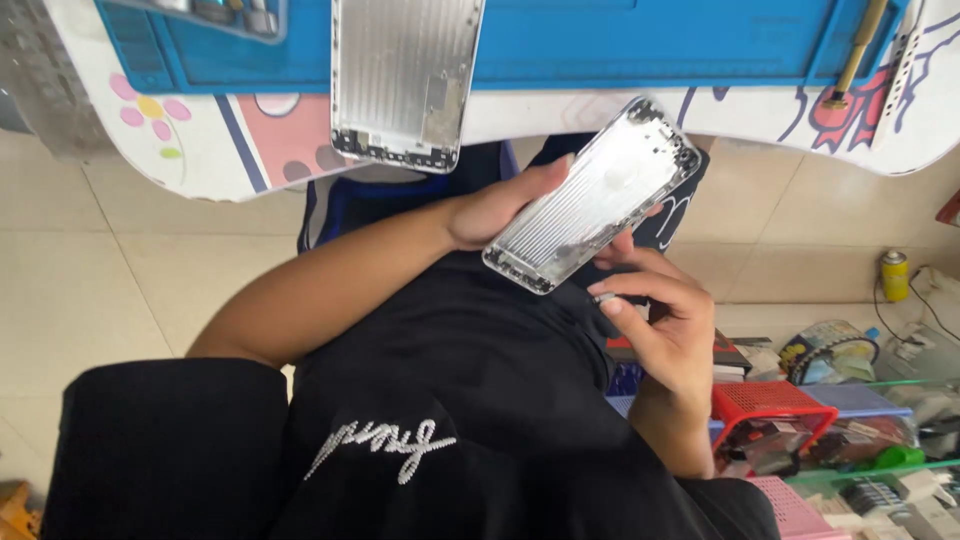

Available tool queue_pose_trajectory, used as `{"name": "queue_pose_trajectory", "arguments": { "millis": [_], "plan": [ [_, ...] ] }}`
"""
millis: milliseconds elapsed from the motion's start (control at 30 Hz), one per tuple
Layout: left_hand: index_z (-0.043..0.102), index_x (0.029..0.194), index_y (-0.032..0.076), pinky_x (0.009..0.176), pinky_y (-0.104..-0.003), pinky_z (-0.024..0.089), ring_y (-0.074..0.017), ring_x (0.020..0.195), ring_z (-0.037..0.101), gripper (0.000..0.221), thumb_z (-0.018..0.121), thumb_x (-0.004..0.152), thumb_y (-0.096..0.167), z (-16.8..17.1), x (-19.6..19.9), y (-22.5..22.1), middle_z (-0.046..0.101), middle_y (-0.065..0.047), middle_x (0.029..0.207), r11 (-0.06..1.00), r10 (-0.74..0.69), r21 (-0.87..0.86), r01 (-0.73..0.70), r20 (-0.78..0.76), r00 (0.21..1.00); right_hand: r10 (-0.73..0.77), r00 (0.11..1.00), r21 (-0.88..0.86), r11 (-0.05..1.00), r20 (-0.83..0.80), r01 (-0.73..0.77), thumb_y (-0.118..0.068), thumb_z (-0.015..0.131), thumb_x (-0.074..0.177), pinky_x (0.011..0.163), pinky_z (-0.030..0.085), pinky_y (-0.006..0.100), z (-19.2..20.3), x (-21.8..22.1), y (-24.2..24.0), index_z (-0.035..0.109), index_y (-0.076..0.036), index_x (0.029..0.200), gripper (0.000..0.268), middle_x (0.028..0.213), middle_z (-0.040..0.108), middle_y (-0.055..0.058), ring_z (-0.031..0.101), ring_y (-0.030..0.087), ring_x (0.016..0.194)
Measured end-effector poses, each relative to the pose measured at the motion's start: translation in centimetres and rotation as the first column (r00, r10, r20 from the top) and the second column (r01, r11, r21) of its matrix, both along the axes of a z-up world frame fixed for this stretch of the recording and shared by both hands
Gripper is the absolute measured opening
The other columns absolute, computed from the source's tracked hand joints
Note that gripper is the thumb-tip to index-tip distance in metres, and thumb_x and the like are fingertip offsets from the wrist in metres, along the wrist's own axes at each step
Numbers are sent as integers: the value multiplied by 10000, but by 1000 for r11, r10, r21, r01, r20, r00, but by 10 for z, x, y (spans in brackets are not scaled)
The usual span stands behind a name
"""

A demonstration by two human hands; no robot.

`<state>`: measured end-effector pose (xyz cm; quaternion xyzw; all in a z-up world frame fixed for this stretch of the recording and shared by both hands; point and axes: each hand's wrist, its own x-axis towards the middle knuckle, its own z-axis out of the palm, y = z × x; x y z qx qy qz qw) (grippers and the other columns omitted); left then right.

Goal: The person sits at a repair bench and uses a small pry tool to scrape and pry adhesive residue and old material from the edge of a disassembled phone frame, working around the perimeter. They then lift the frame, handle the metal back cover, and reposition the parts on the blue repair mat.

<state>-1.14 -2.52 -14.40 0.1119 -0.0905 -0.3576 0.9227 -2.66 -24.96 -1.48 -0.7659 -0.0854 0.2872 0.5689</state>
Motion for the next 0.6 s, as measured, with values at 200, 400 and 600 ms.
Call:
{"name": "queue_pose_trajectory", "arguments": {
  "millis": [200,400,600],
  "plan": [
    [409,1586,2,1113,-399,509,-255,1246,639,764,274,1124,595,-2,4,-1,639,-173,1379,996,-66,62,64,30,997,-49,951,-312,938,306,148,29,779,867,915,546,293,20,-11,11,760,5,1038,175,1134,728,124,708,201,989],
    [461,1526,-11,1089,-359,499,-182,1227,621,721,323,1109,562,-31,-5,-14,622,-136,1383,978,-137,147,150,-95,986,150,920,-267,962,361,-51,27,820,749,925,544,406,25,17,60,696,44,1031,308,924,735,125,724,227,857],
    [463,1516,38,1118,-294,470,-131,1294,571,685,341,1085,556,-28,-5,-7,583,-81,1446,950,-47,306,65,-66,997,284,858,-315,937,428,-153,-68,889,834,777,554,321,2,17,66,713,-65,963,218,937,737,68,712,217,875]
  ]
}}
